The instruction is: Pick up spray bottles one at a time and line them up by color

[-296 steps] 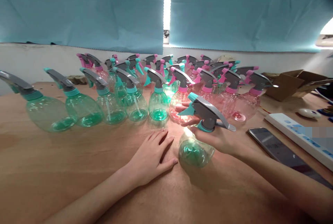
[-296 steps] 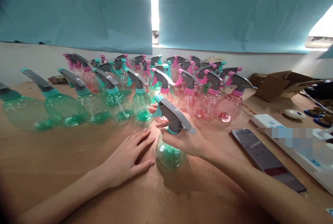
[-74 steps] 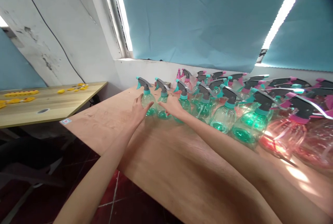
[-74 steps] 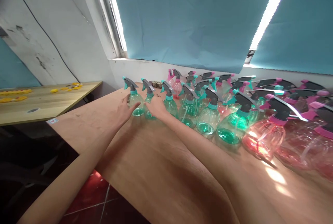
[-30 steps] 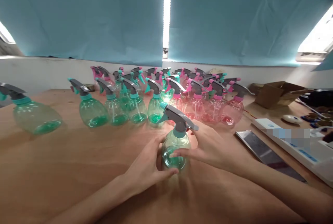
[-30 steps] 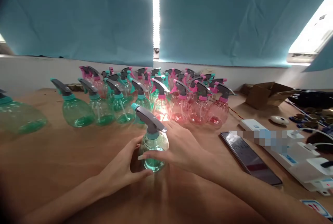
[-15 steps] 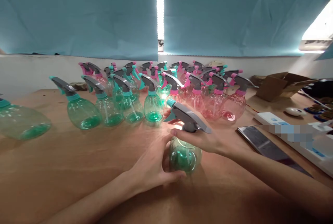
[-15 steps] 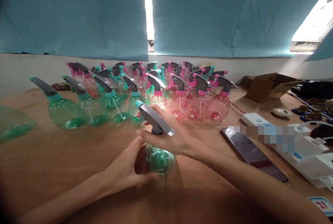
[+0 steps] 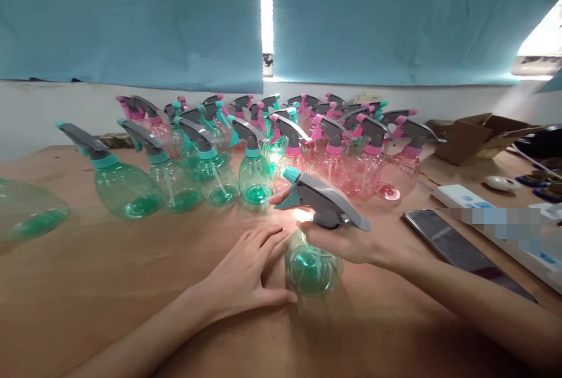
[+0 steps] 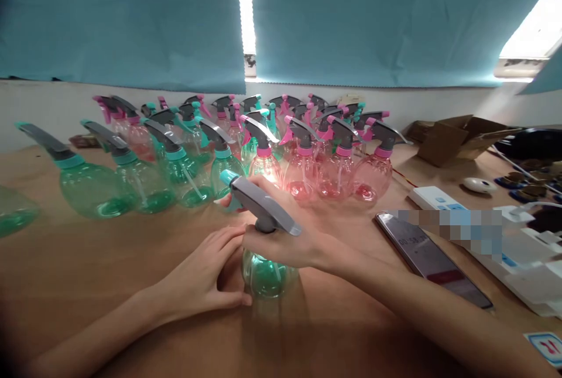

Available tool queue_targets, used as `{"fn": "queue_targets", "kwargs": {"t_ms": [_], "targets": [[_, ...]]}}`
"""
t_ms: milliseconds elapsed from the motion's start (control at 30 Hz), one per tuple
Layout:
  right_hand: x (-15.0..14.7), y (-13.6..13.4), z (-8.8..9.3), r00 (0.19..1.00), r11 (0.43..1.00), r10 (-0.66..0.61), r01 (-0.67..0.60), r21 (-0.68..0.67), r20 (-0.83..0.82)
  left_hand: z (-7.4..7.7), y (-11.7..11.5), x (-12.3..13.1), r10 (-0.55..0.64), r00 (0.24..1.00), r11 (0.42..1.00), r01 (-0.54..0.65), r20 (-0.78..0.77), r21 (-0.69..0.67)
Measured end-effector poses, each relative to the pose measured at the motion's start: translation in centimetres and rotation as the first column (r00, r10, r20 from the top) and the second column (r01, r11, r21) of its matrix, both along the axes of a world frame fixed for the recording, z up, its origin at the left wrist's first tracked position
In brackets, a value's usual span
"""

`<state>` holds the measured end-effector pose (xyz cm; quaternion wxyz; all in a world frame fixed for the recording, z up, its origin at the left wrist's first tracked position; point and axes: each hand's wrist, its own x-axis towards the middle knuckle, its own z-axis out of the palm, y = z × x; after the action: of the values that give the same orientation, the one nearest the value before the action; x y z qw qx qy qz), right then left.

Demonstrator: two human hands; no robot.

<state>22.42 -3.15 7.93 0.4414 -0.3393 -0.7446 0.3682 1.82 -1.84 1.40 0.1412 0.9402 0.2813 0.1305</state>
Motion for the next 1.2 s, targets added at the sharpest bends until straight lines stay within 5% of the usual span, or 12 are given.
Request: {"fn": "queue_targets", "kwargs": {"t_ms": [500,767,1200], "targets": [[0.2,-0.3,0.4,0.998,0.997,-0.055,0.056,0.061,-0.011,-0.5,-0.2,-0.3,0.019,1.000,0.998,-0.019,-0.006,-0.054],[-0.1,0.2,-0.2,0.996,0.998,0.059,-0.059,0.007,-0.065,-0.4,-0.2,-0.2,0.037,0.999,0.998,-0.037,-0.001,-0.056],[-0.2,0.6,-1.2,0.999,0.999,0.040,-0.039,0.032,-0.036,0.1,-0.3,0.1,0.036,0.999,0.997,-0.037,-0.006,-0.072]]}}
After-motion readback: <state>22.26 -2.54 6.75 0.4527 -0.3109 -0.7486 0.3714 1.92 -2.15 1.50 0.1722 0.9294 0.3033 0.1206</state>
